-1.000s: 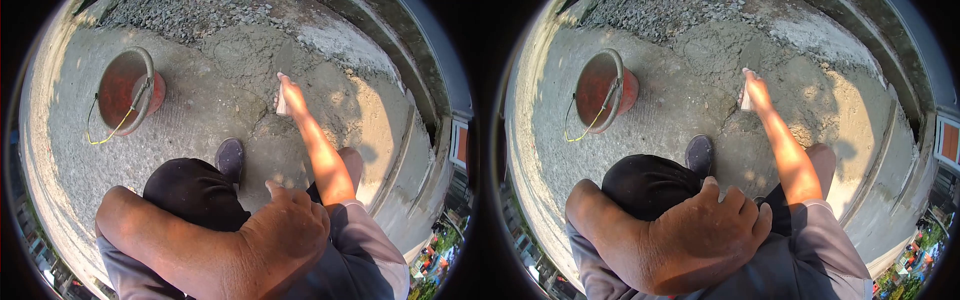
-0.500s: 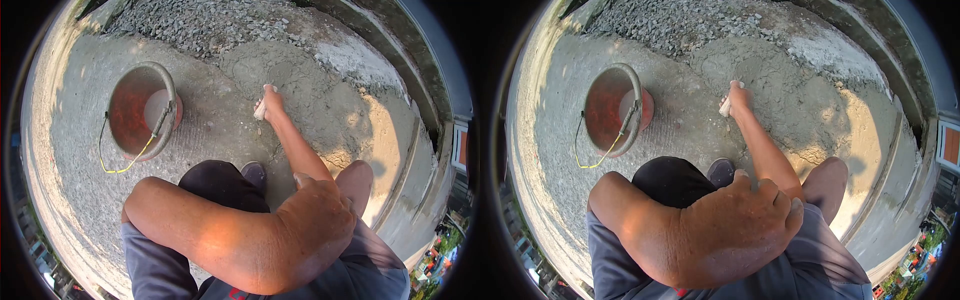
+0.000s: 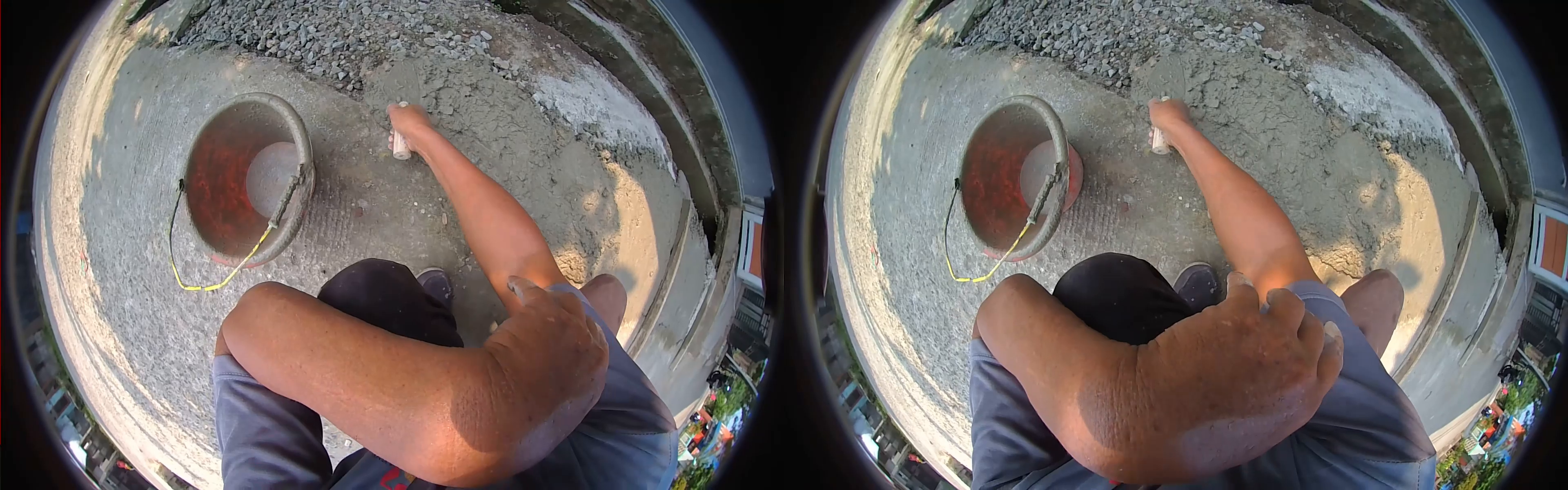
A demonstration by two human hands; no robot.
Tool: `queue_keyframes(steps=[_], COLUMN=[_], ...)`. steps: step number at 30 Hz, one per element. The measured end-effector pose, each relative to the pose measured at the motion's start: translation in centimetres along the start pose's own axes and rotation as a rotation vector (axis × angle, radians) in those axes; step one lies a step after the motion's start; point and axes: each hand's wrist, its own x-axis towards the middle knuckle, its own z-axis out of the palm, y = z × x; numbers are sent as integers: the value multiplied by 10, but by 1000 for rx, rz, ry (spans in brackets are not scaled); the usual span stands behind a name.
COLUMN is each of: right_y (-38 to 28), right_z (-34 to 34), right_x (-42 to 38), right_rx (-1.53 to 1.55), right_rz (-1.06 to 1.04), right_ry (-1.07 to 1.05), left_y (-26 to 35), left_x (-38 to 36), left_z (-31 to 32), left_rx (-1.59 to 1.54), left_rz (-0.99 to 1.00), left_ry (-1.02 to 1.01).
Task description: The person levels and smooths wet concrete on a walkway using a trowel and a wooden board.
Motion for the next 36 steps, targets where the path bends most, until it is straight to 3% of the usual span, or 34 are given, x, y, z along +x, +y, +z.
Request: queue_keyframes(steps=[4, 8, 10, 11, 14, 15, 21, 28, 29, 32, 36], right_y=[-1, 55, 47, 37, 52, 54, 76, 52, 48, 68, 107], right_z=[-30, -110, -144, -162, -229, -239, -315, -427, -425, -377, -265], right_x=[-26, -50, -84, -89, -65, -59, -58, -55, -61, -114, -176], right_rx=[-16, -766, -1076, -1080, -1138, -1147, -1155, -1195, -1199, -1139, -1218], right_rz=[-16, -306, -348, -236, -271, -196, -196, 33, 70, -490, -479], right_ry=[-27, 240, 300, 307, 410, 426, 533, 504, 464, 480, 184], left_y=[-5, -16, -17, -17, -15, -14, -7, 16, 19, 32, 56], left_x=[-5, -2, 3, 5, 17, 21, 32, 40, 40, 46, 62], left_z=[-18, -27, -24, -23, -20, -19, -14, -13, -8, 0, 1], left_rx=[58, 145, 161, 146, 130, 133, 182, 267, 227, 135, 111], left_rz=[0, 17, 19, 36, 94, 112, 119, 150, 133, 105, 65], left_ry=[-55, -25, -42, -59, -100, -108, -178, -249, -269, -300, -338])
